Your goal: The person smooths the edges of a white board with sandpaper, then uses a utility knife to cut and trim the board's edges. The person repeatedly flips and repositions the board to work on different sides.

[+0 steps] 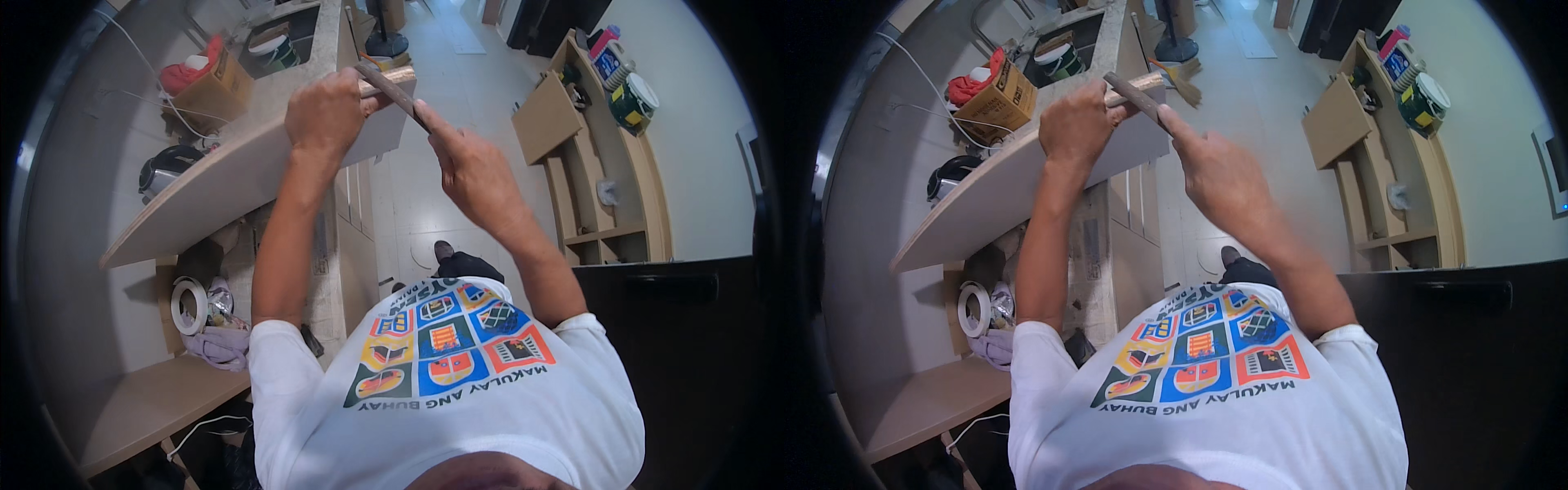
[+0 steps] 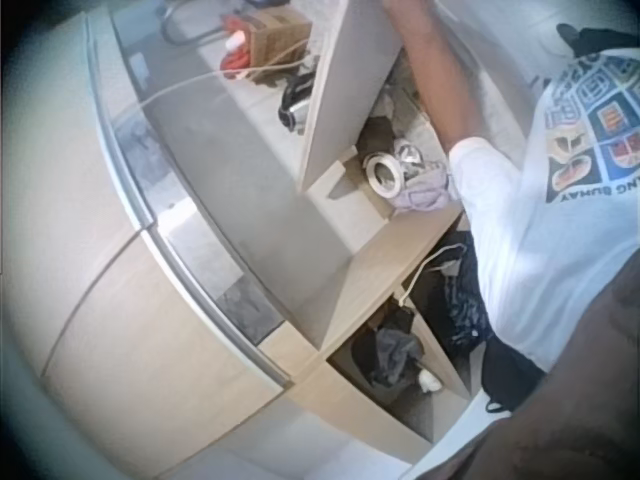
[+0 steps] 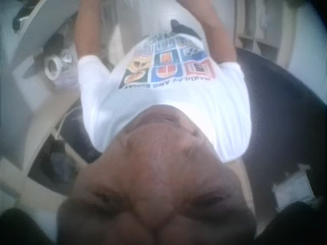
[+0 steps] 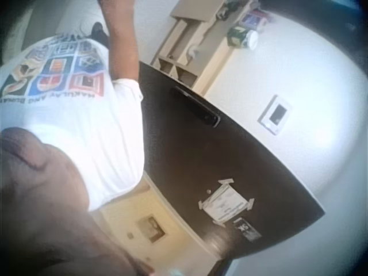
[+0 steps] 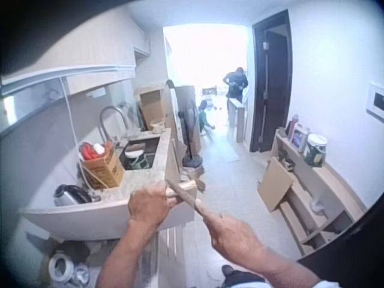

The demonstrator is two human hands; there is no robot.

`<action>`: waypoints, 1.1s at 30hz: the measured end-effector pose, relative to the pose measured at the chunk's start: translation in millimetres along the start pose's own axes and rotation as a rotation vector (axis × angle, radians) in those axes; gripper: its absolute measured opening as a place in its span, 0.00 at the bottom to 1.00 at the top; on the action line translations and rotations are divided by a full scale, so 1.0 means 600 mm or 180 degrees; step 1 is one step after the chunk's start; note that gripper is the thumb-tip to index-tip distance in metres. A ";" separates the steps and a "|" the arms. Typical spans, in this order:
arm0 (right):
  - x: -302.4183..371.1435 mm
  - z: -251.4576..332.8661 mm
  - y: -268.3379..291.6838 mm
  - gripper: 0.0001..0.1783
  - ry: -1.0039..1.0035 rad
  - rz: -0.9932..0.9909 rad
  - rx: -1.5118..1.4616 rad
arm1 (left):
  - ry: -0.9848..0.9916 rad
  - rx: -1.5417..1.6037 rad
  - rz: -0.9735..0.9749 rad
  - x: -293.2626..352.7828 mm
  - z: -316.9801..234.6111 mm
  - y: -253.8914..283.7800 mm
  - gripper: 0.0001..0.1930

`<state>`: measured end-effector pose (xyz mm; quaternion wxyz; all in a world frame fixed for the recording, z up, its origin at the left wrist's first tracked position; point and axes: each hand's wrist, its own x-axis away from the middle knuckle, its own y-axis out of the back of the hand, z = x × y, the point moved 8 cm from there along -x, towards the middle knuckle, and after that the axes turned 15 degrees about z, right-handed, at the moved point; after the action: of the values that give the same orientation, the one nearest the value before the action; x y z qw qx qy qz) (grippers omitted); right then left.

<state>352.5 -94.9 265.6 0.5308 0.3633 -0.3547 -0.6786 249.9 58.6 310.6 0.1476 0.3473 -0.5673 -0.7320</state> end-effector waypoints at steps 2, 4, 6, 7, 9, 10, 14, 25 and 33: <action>-0.001 0.005 0.007 0.32 -0.0071 -0.0044 -0.0042 | -0.0091 0.0024 -0.0169 0.002 0.003 0.000 0.31; -0.001 0.005 0.006 0.33 -0.0128 -0.0066 -0.0022 | -0.0223 0.0162 -0.0327 0.004 0.001 0.001 0.33; -0.010 0.004 0.010 0.32 -0.0095 -0.0093 0.0100 | -0.0096 0.0124 -0.0093 0.009 -0.005 0.001 0.31; -0.029 -0.013 0.018 0.32 -0.0163 -0.0138 0.0055 | -0.0027 0.0116 0.0029 0.014 -0.010 0.003 0.30; -0.086 -0.049 0.040 0.32 -0.0255 -0.0249 -0.0026 | 0.0025 0.0091 0.0002 0.014 -0.012 0.009 0.30; -0.080 -0.044 0.042 0.32 -0.0166 -0.0267 -0.0078 | 0.0066 0.0067 -0.0030 0.011 -0.008 0.013 0.30; -0.008 -0.001 0.008 0.29 0.0093 -0.0075 -0.0028 | -0.0035 0.0050 -0.0092 0.027 -0.005 -0.005 0.29; -0.007 0.011 0.021 0.32 -0.0046 -0.0016 0.0080 | 0.0117 0.0082 0.0057 0.009 0.013 -0.004 0.29; -0.094 -0.156 0.054 0.23 0.0193 -0.0824 -0.0150 | -0.0076 0.0071 -0.0092 0.028 -0.020 0.011 0.32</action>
<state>458.5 -54.9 255.1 0.4576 0.4138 -0.2726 -0.7383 244.8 37.9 309.5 0.1264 0.3483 -0.5721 -0.7317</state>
